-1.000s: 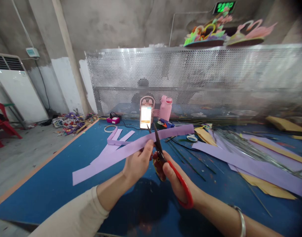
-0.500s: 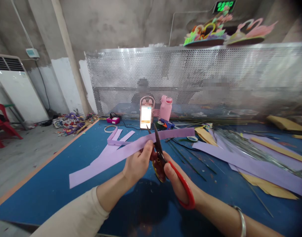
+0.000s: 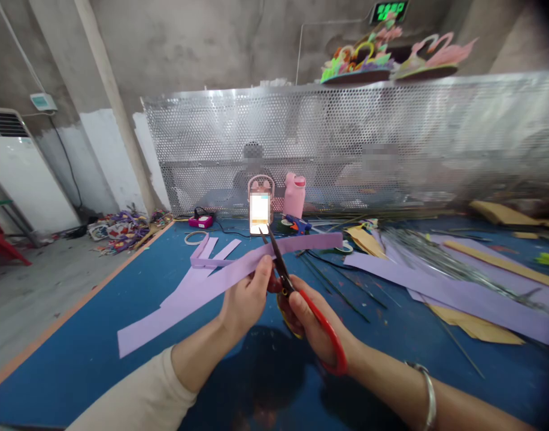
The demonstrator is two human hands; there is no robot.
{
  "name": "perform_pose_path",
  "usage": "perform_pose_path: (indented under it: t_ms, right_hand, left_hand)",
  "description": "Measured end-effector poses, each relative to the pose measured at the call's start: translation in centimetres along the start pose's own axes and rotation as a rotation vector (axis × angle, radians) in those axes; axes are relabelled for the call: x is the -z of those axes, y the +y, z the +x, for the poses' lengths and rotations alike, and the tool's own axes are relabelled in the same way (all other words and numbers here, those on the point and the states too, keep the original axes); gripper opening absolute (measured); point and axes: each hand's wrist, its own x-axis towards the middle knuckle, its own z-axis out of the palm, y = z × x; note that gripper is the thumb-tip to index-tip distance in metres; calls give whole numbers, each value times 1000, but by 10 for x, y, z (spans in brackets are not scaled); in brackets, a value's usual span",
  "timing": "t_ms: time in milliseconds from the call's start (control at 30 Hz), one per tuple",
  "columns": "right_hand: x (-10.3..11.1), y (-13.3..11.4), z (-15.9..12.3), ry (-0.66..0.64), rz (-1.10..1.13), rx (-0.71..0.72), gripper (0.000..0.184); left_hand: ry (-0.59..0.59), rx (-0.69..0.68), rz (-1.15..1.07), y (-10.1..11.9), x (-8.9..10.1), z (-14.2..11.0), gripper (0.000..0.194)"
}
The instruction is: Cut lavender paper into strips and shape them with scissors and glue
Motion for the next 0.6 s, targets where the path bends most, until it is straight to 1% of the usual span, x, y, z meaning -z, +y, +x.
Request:
perform_pose_path:
  t_ms: [133,267,433,600]
  right_hand:
    - [0,0,0,-36,52,-45,49]
    - [0,-3,1,-26,53,-77,48]
    - [0,-7,2,-3,64,-106,48]
    - [0,-7,3,10,61,-108,48]
  left_hand:
    - [-7,14,-5,0,0,1,45]
    - [8,4,7,-2,0,2,45]
    - [-36,5,-44,-5,0,3,46]
    - [-17,9,-15,-3,0,4,48]
